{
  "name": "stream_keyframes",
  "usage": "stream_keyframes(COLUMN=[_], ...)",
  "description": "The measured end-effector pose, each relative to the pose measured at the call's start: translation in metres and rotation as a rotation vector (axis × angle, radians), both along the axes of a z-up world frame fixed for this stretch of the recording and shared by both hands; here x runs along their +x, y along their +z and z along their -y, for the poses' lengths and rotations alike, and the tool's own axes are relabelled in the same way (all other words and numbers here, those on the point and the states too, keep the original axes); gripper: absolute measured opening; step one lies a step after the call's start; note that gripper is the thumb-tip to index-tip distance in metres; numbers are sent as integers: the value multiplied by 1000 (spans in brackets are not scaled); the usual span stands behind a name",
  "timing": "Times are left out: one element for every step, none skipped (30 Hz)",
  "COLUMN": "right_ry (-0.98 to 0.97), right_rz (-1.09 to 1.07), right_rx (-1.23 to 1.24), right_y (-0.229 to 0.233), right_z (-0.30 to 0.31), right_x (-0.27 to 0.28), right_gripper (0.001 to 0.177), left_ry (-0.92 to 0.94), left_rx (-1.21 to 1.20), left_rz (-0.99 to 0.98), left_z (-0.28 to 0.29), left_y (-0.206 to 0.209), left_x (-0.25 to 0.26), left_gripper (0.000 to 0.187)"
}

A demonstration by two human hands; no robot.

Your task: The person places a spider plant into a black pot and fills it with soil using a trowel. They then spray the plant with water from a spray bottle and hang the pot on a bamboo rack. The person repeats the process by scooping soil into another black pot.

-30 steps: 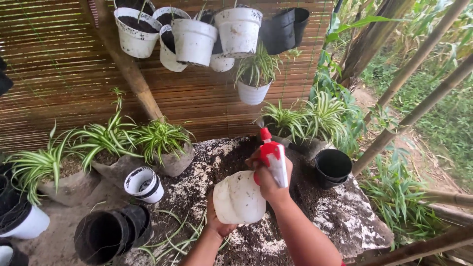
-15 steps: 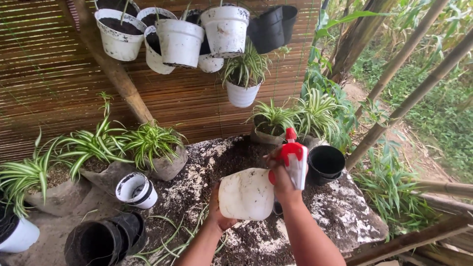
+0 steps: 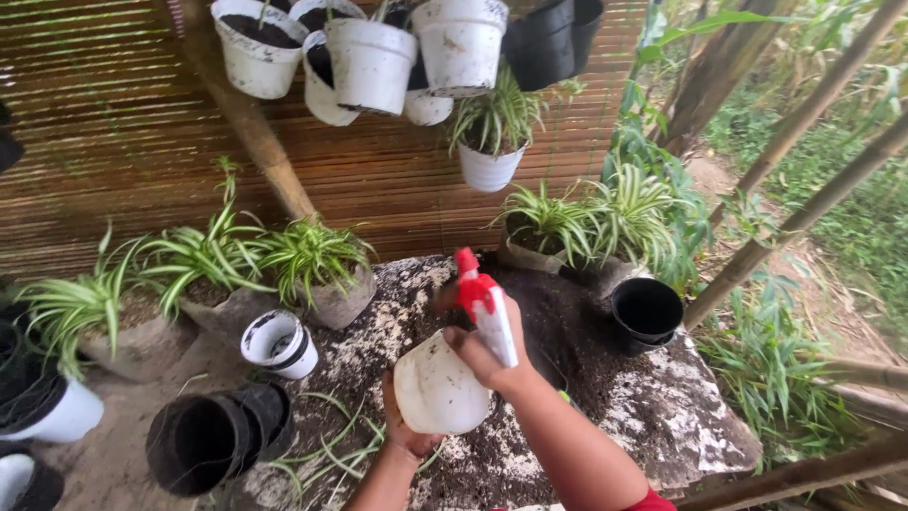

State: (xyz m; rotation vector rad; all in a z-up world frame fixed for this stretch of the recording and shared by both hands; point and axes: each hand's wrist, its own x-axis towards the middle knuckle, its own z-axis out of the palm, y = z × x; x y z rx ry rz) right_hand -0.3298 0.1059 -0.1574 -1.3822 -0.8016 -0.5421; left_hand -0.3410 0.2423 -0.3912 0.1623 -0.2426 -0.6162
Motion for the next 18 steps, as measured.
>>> stream_keyframes(right_ry=[-3, -6, 1, -12, -24, -16, 39, 93, 93, 85, 74, 72, 31, -11, -13, -20, -30, -34], right_rz=[-33, -66, -67, -54, -42, -44, -51, -57, -64, -74, -80, -84, -153, -221, -228, -224, -221, -230], right_rx=[19, 38, 37, 40, 43, 43, 31, 20, 19, -42, -103, -103, -112, -121, -120, -114, -110, -110], right_y=[-9, -18, -30, -43, -55, -48, -40, -33, -33, -32, -31, -49, -68, -87, -92, -96, -101, -107], right_z=[-5, -11, -16, -21, -27, -33, -38, -42, -41, -40, -38, -34, -31, -27, -24, -20, -16, -7], right_x=[1, 3, 5, 6, 8, 3, -3, -9, -14, -19, -22, -17, -15, -12, -12, -13, -14, -18], right_gripper=[25, 10, 10, 10, 10, 10, 16, 23, 23, 17, 16, 16, 20, 25, 25, 19, 19, 19], left_ry=[-2, -4, 3, 0, -2, 6, 2, -3, -2, -11, -22, -24, -205, -386, -387, -163, 57, 52], left_rx=[-39, -78, -78, -118, -156, -156, -194, -233, -234, -273, -312, -313, -352, -388, -389, -169, 52, 53], left_rz=[13, 26, 25, 40, 54, 53, 66, 80, 72, 81, 93, 89, -62, -212, -220, -282, -340, -348], left_z=[-5, -9, -12, -15, -18, -20, -21, -23, -25, -27, -28, -32, -35, -38, -34, -29, -23, -23], left_y=[-6, -11, -19, -26, -34, -42, -50, -59, -65, -71, -77, -79, -81, -83, -81, -78, -76, -84], left_x=[-4, -8, -14, -20, -27, -34, -42, -50, -56, -61, -64, -66, -71, -76, -78, -80, -83, -81], left_gripper=[91, 91, 91, 92, 93, 93, 94, 95, 95, 96, 97, 97, 108, 119, 119, 112, 107, 107])
